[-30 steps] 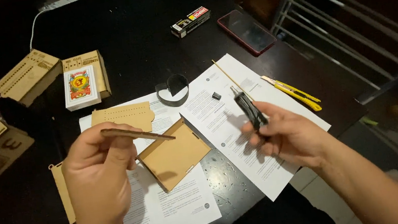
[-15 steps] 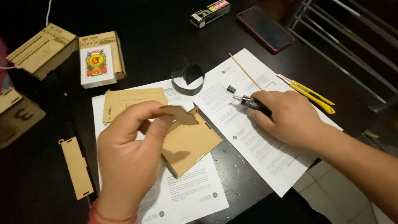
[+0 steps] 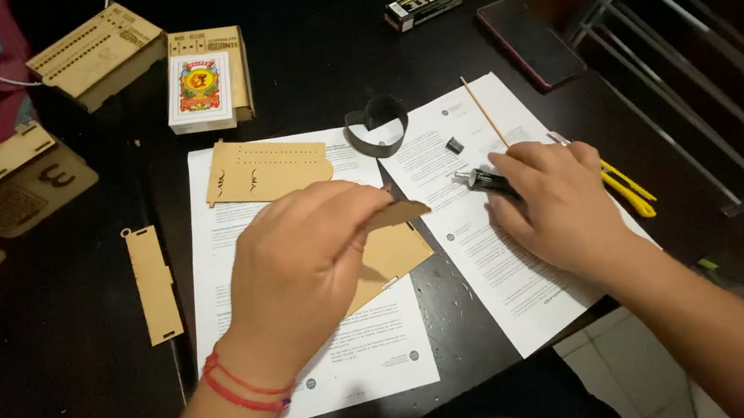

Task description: Assembling a wooden box base by applying glue to laser-cut pieces and fitting them together.

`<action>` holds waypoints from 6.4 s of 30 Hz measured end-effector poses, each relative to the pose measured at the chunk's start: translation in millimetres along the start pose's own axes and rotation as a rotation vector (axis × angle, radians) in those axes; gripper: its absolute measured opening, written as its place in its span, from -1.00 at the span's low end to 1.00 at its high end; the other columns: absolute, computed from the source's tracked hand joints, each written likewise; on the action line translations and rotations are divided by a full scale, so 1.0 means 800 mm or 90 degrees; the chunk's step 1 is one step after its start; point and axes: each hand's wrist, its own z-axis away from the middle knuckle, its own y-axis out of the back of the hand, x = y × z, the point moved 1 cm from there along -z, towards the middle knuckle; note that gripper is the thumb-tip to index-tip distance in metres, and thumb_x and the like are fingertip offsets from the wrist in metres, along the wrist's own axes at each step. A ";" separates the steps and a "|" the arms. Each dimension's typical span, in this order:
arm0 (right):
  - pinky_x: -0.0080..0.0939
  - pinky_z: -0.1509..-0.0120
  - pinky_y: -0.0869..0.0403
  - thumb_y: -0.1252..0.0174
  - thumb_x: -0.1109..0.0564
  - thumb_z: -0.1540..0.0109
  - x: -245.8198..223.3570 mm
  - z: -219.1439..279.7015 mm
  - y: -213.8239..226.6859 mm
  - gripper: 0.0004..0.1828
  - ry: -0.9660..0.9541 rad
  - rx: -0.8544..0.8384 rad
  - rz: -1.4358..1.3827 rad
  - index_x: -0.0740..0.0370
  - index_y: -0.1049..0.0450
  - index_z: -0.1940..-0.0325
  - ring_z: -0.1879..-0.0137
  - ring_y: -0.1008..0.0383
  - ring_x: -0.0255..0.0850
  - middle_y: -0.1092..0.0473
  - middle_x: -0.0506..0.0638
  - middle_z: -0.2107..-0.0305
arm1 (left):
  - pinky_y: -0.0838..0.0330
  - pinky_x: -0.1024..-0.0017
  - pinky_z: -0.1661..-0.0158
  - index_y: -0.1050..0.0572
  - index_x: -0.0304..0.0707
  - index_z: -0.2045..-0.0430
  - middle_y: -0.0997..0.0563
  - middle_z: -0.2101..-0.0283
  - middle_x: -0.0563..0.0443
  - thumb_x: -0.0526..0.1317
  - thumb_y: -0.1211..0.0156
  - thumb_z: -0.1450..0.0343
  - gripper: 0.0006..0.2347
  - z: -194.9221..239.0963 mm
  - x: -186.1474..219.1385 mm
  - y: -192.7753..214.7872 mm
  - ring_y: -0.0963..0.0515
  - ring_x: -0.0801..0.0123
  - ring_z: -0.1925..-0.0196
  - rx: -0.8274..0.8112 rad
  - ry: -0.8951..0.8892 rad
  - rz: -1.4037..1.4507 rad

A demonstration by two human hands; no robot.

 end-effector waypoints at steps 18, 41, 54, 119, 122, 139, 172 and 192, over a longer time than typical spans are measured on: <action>-0.16 -0.04 -0.31 -0.18 -0.02 -0.09 -0.108 -0.064 0.124 -0.86 0.062 -0.199 -0.296 -0.01 -0.59 0.40 0.39 -0.48 -0.27 -0.55 -0.25 0.48 | -0.23 0.23 0.56 -0.37 -0.10 0.44 -0.39 0.56 0.07 -0.16 -0.10 -0.48 -0.87 0.012 -0.002 -0.011 -0.39 0.14 0.57 -0.146 -0.047 -0.136; -0.25 0.34 -0.21 -0.27 0.19 -0.02 -0.111 -0.075 0.109 -0.94 -0.431 -0.371 -0.346 0.19 -0.54 0.45 0.41 -0.31 -0.29 -0.46 -0.09 0.57 | -0.41 0.07 0.18 -0.59 -0.13 0.20 -0.66 0.13 -0.01 -0.14 -0.07 -0.41 -0.80 0.009 -0.051 -0.008 -0.57 0.04 0.13 -0.176 0.245 -0.150; -0.25 0.41 -0.16 -0.08 0.11 -0.10 -0.128 -0.078 0.066 -0.83 -0.363 -0.350 -0.279 0.15 -0.47 0.56 0.49 -0.23 -0.31 -0.42 -0.13 0.62 | -0.31 0.12 0.27 -0.49 -0.08 0.54 -0.56 0.49 0.08 -0.21 0.07 -0.49 -0.79 0.035 -0.078 -0.053 -0.51 0.05 0.38 -0.274 0.249 -0.244; -0.16 0.33 -0.28 -0.10 0.07 -0.08 -0.124 -0.079 0.018 -0.85 -0.185 -0.211 -0.158 0.14 -0.49 0.53 0.46 -0.36 -0.24 -0.46 -0.06 0.62 | -0.38 0.08 0.21 -0.53 -0.05 0.44 -0.57 0.38 0.00 -0.42 0.07 -0.31 -0.78 0.036 -0.084 -0.050 -0.55 0.03 0.30 -0.347 0.272 -0.244; -0.19 0.38 -0.23 -0.13 0.02 -0.16 -0.138 -0.082 0.030 -0.77 -0.271 -0.253 -0.165 0.15 -0.50 0.52 0.48 -0.29 -0.27 -0.43 -0.08 0.64 | -0.37 0.14 0.18 -0.51 -0.02 0.41 -0.55 0.38 0.04 -0.43 0.07 -0.32 -0.78 0.035 -0.083 -0.049 -0.53 0.09 0.31 -0.384 0.285 -0.237; -0.15 0.37 -0.32 -0.09 0.06 -0.20 -0.122 -0.075 0.007 -0.80 -0.181 -0.177 -0.165 0.20 -0.55 0.36 0.41 -0.44 -0.21 -0.53 -0.02 0.48 | -0.45 0.12 0.22 -0.54 -0.03 0.38 -0.58 0.35 -0.01 -0.43 0.06 -0.33 -0.77 0.033 -0.083 -0.050 -0.58 0.05 0.32 -0.379 0.302 -0.227; -0.23 0.35 -0.20 -0.05 0.06 -0.25 -0.127 -0.091 0.027 -0.80 -0.281 -0.315 -0.229 0.15 -0.50 0.38 0.44 -0.22 -0.30 -0.40 -0.11 0.55 | -0.36 0.15 0.18 -0.54 0.01 0.41 -0.59 0.43 0.10 -0.42 0.06 -0.33 -0.77 0.036 -0.076 -0.052 -0.55 0.14 0.32 -0.327 0.302 -0.241; 0.01 0.39 -0.13 -0.06 0.07 -0.26 -0.112 -0.082 0.001 -0.68 -0.100 -0.250 -0.078 0.22 -0.26 0.54 0.55 -0.19 0.01 -0.32 0.08 0.69 | -0.35 0.14 0.21 -0.57 0.03 0.43 -0.60 0.41 0.09 -0.39 0.05 -0.31 -0.77 0.042 -0.084 -0.063 -0.57 0.12 0.32 -0.277 0.275 -0.261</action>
